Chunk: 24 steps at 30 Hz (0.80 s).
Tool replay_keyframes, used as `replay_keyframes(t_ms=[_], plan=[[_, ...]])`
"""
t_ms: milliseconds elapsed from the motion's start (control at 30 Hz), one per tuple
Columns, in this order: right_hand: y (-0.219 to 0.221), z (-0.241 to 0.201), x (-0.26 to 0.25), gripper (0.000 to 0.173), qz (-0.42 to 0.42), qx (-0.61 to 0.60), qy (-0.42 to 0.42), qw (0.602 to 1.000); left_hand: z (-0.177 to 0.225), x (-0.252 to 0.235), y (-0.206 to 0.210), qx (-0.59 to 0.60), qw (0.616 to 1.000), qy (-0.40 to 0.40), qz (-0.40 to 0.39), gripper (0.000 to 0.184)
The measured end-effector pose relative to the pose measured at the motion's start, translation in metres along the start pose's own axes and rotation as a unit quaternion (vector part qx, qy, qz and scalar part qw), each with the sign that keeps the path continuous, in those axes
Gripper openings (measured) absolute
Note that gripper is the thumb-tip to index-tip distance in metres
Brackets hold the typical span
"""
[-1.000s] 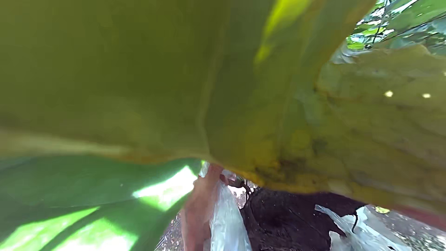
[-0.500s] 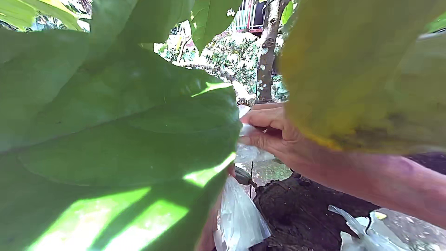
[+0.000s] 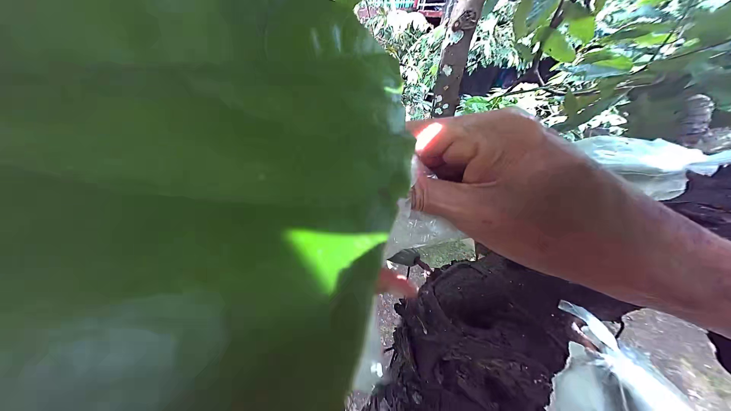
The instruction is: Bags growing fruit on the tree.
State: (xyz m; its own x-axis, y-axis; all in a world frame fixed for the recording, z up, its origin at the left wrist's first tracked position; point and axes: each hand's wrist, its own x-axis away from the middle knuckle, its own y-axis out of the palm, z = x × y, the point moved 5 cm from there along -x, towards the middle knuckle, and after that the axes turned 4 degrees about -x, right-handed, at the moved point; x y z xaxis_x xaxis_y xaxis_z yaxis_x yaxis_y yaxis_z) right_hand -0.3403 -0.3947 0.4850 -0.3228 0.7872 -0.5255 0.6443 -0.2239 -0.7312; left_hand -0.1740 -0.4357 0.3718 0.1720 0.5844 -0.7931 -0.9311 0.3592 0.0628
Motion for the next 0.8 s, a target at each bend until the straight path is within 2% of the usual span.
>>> replay_keyframes(t_ms=[67, 133, 167, 200, 267, 333, 367, 433, 467, 533, 633, 767, 800], plan=[[0.003, -0.006, -0.004, 0.013, -0.031, -0.017, 0.014, 0.999, 0.002, -0.002, 0.006, -0.003, 0.995, -0.014, 0.099, 0.027], [0.007, -0.022, -0.008, 0.016, -0.076, 0.020, 0.047, 0.996, 0.007, -0.004, 0.008, 0.005, 0.978, -0.084, 0.190, 0.024], [0.007, -0.028, -0.007, 0.014, -0.076, 0.037, 0.048, 0.995, 0.007, -0.004, 0.006, 0.020, 0.973, -0.115, 0.199, 0.025], [0.005, -0.026, -0.005, 0.015, -0.070, 0.066, 0.012, 0.995, 0.008, -0.006, 0.006, 0.029, 0.968, -0.152, 0.197, 0.027], [0.000, -0.016, -0.001, 0.013, -0.055, 0.052, -0.027, 0.997, 0.000, -0.005, 0.006, 0.074, 0.970, -0.170, 0.155, 0.027], [-0.001, -0.006, 0.002, 0.009, -0.041, 0.006, -0.005, 0.999, -0.050, 0.009, 0.000, 0.188, 0.979, -0.077, 0.020, 0.015], [-0.001, -0.002, 0.003, 0.009, -0.030, -0.006, 0.010, 0.999, -0.085, 0.017, -0.001, 0.247, 0.968, -0.025, -0.037, 0.014], [-0.004, 0.006, 0.006, 0.007, -0.010, 0.014, 0.042, 0.999, -0.119, 0.024, 0.001, 0.289, 0.954, -0.056, -0.053, 0.018], [-0.007, 0.009, 0.006, 0.006, -0.001, 0.021, 0.050, 0.999, -0.117, 0.020, 0.004, 0.292, 0.952, -0.084, -0.048, 0.018], [-0.015, 0.012, 0.007, 0.011, 0.013, 0.015, 0.069, 0.997, -0.080, 0.002, 0.012, 0.280, 0.947, -0.159, 0.011, 0.012], [-0.020, 0.009, 0.006, 0.017, 0.015, 0.042, 0.062, 0.997, -0.039, -0.014, 0.034, 0.287, 0.913, -0.261, 0.128, 0.029], [-0.009, 0.014, 0.009, 0.028, 0.015, 0.036, 0.091, 0.995, -0.035, -0.016, 0.044, 0.258, 0.907, -0.297, 0.149, 0.033], [-0.006, 0.015, 0.010, 0.022, 0.026, 0.037, 0.085, 0.995, -0.039, -0.016, 0.045, 0.276, 0.907, -0.285, 0.143, 0.034]])
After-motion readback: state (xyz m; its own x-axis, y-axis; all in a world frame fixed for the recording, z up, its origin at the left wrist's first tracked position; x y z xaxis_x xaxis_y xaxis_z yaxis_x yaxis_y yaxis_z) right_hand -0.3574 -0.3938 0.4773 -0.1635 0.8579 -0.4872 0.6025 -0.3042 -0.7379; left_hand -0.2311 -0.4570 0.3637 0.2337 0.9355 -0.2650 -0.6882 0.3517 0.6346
